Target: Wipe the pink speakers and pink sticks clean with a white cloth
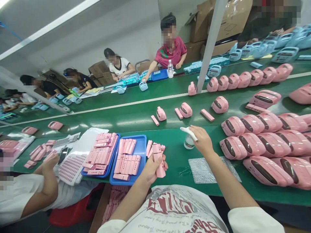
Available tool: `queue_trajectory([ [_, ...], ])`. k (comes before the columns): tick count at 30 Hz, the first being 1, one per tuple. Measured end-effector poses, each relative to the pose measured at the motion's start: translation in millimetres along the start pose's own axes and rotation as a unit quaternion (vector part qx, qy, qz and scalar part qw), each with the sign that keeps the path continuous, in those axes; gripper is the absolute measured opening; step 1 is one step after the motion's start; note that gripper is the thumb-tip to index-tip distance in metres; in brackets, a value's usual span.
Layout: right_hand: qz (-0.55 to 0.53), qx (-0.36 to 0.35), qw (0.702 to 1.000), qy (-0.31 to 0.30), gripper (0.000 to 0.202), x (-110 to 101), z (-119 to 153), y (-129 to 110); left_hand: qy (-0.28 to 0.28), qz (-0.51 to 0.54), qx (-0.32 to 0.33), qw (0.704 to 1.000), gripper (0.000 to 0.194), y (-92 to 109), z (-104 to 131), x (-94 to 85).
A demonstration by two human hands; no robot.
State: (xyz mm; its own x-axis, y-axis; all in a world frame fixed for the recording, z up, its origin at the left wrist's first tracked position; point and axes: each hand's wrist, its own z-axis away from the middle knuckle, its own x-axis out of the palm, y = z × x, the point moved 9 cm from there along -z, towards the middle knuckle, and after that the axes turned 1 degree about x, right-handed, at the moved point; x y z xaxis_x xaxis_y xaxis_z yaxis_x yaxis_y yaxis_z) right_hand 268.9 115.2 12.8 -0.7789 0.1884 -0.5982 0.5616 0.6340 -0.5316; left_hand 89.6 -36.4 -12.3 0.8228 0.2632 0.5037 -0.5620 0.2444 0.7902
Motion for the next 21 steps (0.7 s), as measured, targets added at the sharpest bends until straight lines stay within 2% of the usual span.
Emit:
queue_trajectory([
  [4,0.01,0.1,0.993,0.057,0.032,-24,-18,-15,-0.012,0.088,-0.061,0.994,0.067,-6,-3,8.8],
  [6,-0.051,0.09,0.994,0.028,0.032,-17,-21,-44,-0.029,0.108,-0.077,0.991,0.074,-8,-5,17.1],
  [8,-0.129,-0.013,0.991,-0.042,0.032,2,-16,-93,-0.044,0.108,-0.077,0.99,0.081,-7,-8,23.6],
  [10,-0.158,-0.148,0.971,-0.106,0.035,18,3,-143,-0.044,0.116,-0.071,0.99,0.085,-6,-10,24.3],
  [13,-0.16,-0.286,0.928,-0.178,0.043,29,44,-184,-0.01,0.146,-0.071,0.987,0.088,-4,-13,12.1],
  [15,-0.169,-0.347,0.896,-0.219,0.044,29,67,-195,0.027,0.148,-0.067,0.986,0.091,-1,-13,-1.2],
  [17,-0.169,-0.38,0.88,-0.23,0.042,28,76,-196,0.048,0.133,-0.046,0.989,0.091,4,-12,-9.2],
  [19,-0.15,-0.368,0.897,-0.195,0.042,29,66,-191,0.03,0.115,-0.019,0.993,0.088,10,-12,-4.2],
  [21,-0.136,-0.311,0.932,-0.127,0.043,29,44,-182,-0.006,0.109,0.012,0.994,0.082,17,-13,9.0],
])
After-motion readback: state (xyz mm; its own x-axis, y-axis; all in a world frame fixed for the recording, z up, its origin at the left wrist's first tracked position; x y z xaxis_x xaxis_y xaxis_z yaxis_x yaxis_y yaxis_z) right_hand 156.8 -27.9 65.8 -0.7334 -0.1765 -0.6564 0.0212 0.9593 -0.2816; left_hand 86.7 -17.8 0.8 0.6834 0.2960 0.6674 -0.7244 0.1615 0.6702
